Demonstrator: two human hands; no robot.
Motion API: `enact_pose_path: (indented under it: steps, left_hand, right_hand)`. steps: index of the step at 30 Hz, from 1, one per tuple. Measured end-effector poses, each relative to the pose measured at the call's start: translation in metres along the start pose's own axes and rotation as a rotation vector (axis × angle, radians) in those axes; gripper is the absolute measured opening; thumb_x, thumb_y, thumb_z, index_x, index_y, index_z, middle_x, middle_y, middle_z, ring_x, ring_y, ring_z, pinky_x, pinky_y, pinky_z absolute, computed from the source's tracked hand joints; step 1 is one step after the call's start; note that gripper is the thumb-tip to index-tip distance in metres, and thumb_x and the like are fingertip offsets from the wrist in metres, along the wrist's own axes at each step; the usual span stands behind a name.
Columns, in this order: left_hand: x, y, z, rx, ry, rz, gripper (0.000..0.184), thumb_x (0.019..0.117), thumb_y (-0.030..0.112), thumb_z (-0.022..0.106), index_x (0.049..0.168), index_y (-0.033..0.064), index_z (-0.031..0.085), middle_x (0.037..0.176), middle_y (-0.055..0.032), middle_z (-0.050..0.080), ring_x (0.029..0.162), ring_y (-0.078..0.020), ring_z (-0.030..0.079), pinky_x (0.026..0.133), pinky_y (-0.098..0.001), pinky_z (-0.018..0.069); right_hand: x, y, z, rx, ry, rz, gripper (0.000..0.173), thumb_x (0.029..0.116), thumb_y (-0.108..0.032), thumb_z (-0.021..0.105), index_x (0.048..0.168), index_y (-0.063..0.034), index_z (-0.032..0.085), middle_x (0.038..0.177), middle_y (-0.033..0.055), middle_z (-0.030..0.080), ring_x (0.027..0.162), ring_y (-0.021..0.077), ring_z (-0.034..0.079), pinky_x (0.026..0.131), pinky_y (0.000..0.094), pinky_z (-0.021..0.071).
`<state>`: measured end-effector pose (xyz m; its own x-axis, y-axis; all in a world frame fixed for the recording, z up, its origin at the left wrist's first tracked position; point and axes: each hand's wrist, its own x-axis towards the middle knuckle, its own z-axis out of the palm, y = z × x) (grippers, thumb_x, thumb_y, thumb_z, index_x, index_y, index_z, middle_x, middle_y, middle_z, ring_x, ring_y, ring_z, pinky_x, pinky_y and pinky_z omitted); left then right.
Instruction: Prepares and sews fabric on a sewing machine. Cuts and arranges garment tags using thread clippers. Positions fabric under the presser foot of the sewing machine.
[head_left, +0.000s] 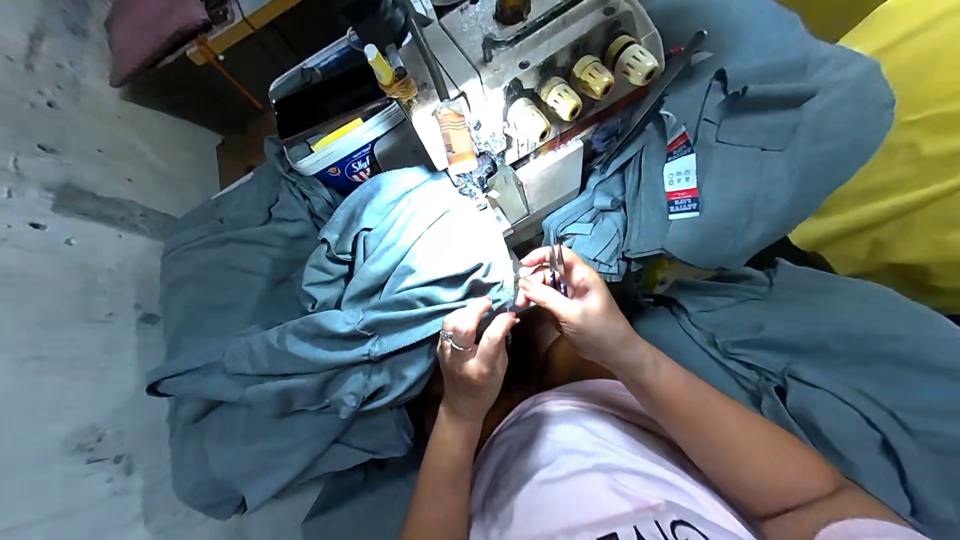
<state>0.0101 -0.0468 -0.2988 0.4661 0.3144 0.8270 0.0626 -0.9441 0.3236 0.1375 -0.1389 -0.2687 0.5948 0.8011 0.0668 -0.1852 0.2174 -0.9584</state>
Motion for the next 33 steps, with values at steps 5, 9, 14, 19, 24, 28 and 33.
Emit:
enact_pose_path:
  steps: [5, 9, 14, 19, 24, 28, 33]
  left_hand:
    - [-0.006, 0.006, -0.002, -0.095, 0.009, -0.070, 0.008, 0.1038, 0.016, 0.058, 0.097, 0.0117, 0.060, 0.108, -0.0058, 0.054, 0.100, -0.0059, 0.057, 0.095, -0.0147, 0.0461]
    - [-0.006, 0.009, -0.001, -0.125, 0.023, -0.080, 0.009, 0.1045, 0.017, 0.057, 0.097, 0.0120, 0.059, 0.109, -0.0041, 0.052, 0.101, -0.0024, 0.055, 0.095, -0.0125, 0.0446]
    - [-0.006, 0.012, 0.002, -0.129, 0.031, -0.090, 0.010, 0.1039, 0.017, 0.058, 0.096, 0.0112, 0.062, 0.103, -0.0045, 0.052, 0.096, -0.0027, 0.054, 0.092, -0.0111, 0.0441]
    - [-0.007, 0.012, 0.003, -0.130, 0.031, -0.107, 0.010, 0.1032, 0.017, 0.060, 0.095, 0.0111, 0.062, 0.102, -0.0039, 0.052, 0.095, -0.0018, 0.054, 0.092, -0.0104, 0.0435]
    - [-0.020, 0.022, -0.016, -0.172, -0.278, -0.147, 0.022, 0.1034, 0.023, 0.058, 0.088, 0.0093, 0.066, 0.091, -0.0068, 0.060, 0.089, -0.0134, 0.061, 0.084, -0.0225, 0.0520]
    - [-0.023, 0.030, -0.038, -0.194, -0.853, -0.130, 0.047, 0.1000, 0.040, 0.053, 0.072, 0.0060, 0.070, 0.072, -0.0090, 0.066, 0.067, -0.0244, 0.069, 0.058, -0.0409, 0.0548]
    - [0.010, 0.029, -0.038, 0.074, -0.308, -0.312, 0.019, 0.0972, 0.014, 0.065, 0.096, -0.0036, 0.073, 0.089, -0.0157, 0.071, 0.081, -0.0193, 0.069, 0.076, -0.0281, 0.0575]
  right_hand:
    - [-0.023, 0.026, -0.021, -0.604, 0.035, -0.384, 0.043, 0.1007, -0.036, 0.061, 0.119, 0.0022, 0.062, 0.094, 0.0054, 0.067, 0.078, 0.0018, 0.059, 0.071, 0.0166, 0.0499]
    - [-0.031, 0.029, -0.030, -0.976, 0.088, -0.673, 0.031, 0.1014, -0.031, 0.061, 0.107, -0.0032, 0.072, 0.087, 0.0116, 0.074, 0.075, 0.0189, 0.069, 0.066, 0.0300, 0.0550]
    - [-0.028, 0.029, -0.023, -1.035, 0.090, -0.729, 0.031, 0.1034, -0.029, 0.056, 0.104, -0.0037, 0.074, 0.082, 0.0103, 0.073, 0.070, 0.0207, 0.069, 0.062, 0.0315, 0.0536]
    - [-0.024, 0.030, -0.019, -1.011, 0.065, -0.716, 0.030, 0.1037, -0.026, 0.055, 0.103, -0.0033, 0.075, 0.077, 0.0101, 0.071, 0.068, 0.0213, 0.068, 0.060, 0.0323, 0.0526]
    - [-0.027, 0.037, -0.023, -0.705, 0.114, -0.513, 0.033, 0.1009, -0.029, 0.063, 0.108, 0.0025, 0.070, 0.090, 0.0100, 0.073, 0.078, 0.0062, 0.065, 0.072, 0.0181, 0.0528]
    - [-0.015, 0.033, -0.019, -0.369, 0.085, -0.282, 0.043, 0.0918, -0.021, 0.073, 0.121, 0.0052, 0.055, 0.109, 0.0049, 0.067, 0.087, -0.0022, 0.063, 0.076, 0.0149, 0.0542]
    - [-0.001, 0.028, 0.001, -0.180, 0.076, -0.089, 0.034, 0.0908, 0.000, 0.067, 0.122, 0.0022, 0.054, 0.100, 0.0007, 0.068, 0.086, -0.0021, 0.064, 0.079, 0.0153, 0.0544]
